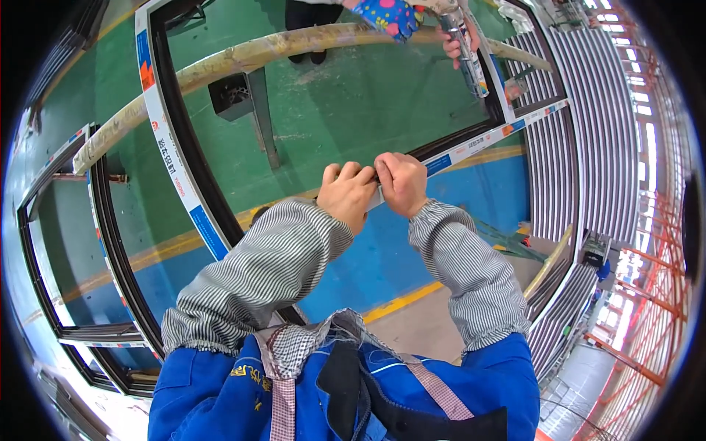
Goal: Assemble metal or plastic window frames by inserting rubber gaskets and joining components.
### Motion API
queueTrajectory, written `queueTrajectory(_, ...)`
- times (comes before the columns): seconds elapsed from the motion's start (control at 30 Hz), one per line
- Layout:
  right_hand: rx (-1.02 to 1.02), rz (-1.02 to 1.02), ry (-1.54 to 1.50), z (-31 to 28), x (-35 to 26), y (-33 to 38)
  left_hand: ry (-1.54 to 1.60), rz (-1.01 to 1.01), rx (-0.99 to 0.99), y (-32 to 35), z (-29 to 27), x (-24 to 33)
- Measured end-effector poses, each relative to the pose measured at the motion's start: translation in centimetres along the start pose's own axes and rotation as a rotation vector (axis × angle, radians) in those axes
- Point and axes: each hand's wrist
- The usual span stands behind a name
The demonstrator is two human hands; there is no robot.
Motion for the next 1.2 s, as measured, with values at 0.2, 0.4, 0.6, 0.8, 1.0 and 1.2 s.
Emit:
queueTrajectory(0.2, 0.191, -0.044, -0.129, 0.3, 0.6, 0.6, 0.033, -0.060, -0.173, 0.0, 0.1, 0.0)
queueTrajectory(0.4, 0.189, 0.022, -0.028, -0.6, 2.5, 0.7, 0.080, -0.123, -0.178, -2.1, 0.6, 1.0)
queueTrajectory(0.6, 0.115, 0.015, -0.030, -0.8, 2.5, 0.6, 0.086, -0.067, -0.278, -2.2, 0.2, 0.7)
queueTrajectory(0.8, 0.182, 0.003, -0.028, -0.6, 2.6, 0.2, 0.120, -0.266, -0.201, 6.2, -2.5, -1.4)
queueTrajectory(1.0, 0.155, 0.027, -0.031, -1.0, 2.5, 0.7, -0.057, -0.353, -0.254, 11.9, -6.6, -3.1)
queueTrajectory(1.2, 0.158, 0.031, -0.018, -0.6, 2.3, 0.5, -0.097, -0.422, -0.198, 9.0, -4.6, -1.0)
Point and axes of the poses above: each hand's wrist, its own y-axis away from the middle knuckle, its own z-axis out of the palm, x = y × z
